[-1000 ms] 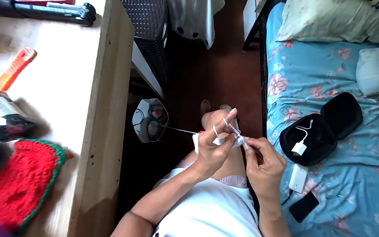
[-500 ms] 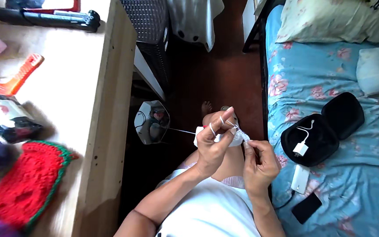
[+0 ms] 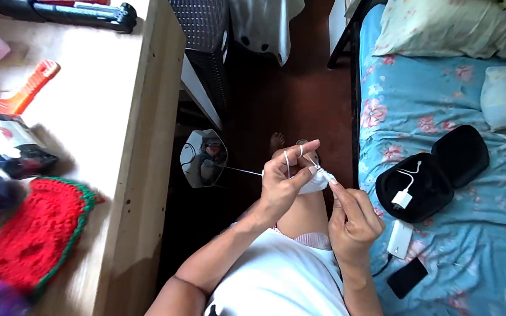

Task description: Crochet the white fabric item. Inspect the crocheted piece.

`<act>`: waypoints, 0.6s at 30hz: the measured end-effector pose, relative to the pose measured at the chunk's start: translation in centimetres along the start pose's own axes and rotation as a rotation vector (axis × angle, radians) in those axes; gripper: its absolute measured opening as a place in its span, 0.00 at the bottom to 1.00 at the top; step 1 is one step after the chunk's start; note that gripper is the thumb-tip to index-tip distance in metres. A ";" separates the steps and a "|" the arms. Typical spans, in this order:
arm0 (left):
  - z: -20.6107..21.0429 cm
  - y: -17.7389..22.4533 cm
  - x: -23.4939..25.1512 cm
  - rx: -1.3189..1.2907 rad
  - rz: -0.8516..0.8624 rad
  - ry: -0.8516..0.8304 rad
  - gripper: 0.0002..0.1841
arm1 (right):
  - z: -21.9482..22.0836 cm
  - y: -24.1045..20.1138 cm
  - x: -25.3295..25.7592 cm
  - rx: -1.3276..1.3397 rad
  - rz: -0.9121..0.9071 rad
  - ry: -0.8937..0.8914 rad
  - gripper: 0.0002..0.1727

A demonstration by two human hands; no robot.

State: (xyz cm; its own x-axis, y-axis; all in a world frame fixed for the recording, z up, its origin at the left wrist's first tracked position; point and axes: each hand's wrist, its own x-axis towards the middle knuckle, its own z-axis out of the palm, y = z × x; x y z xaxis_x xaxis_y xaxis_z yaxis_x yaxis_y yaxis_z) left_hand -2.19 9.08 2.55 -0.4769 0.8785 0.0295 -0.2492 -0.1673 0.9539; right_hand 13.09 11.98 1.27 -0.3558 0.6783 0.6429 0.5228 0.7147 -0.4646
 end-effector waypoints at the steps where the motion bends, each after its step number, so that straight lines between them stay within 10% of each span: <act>1: 0.0 0.1 0.0 0.001 -0.001 -0.003 0.24 | -0.1 -0.1 0.0 -0.018 -0.002 -0.003 0.13; 18: 0.1 -0.7 0.0 -0.141 0.024 -0.004 0.24 | -0.2 -0.1 0.0 -0.045 -0.007 0.029 0.13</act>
State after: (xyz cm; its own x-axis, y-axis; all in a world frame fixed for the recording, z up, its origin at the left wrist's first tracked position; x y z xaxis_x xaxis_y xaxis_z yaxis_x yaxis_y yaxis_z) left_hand -1.94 9.22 1.89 -0.4807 0.8753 0.0528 -0.3539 -0.2488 0.9016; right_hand 13.17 11.85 1.48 -0.3372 0.6678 0.6635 0.5554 0.7102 -0.4326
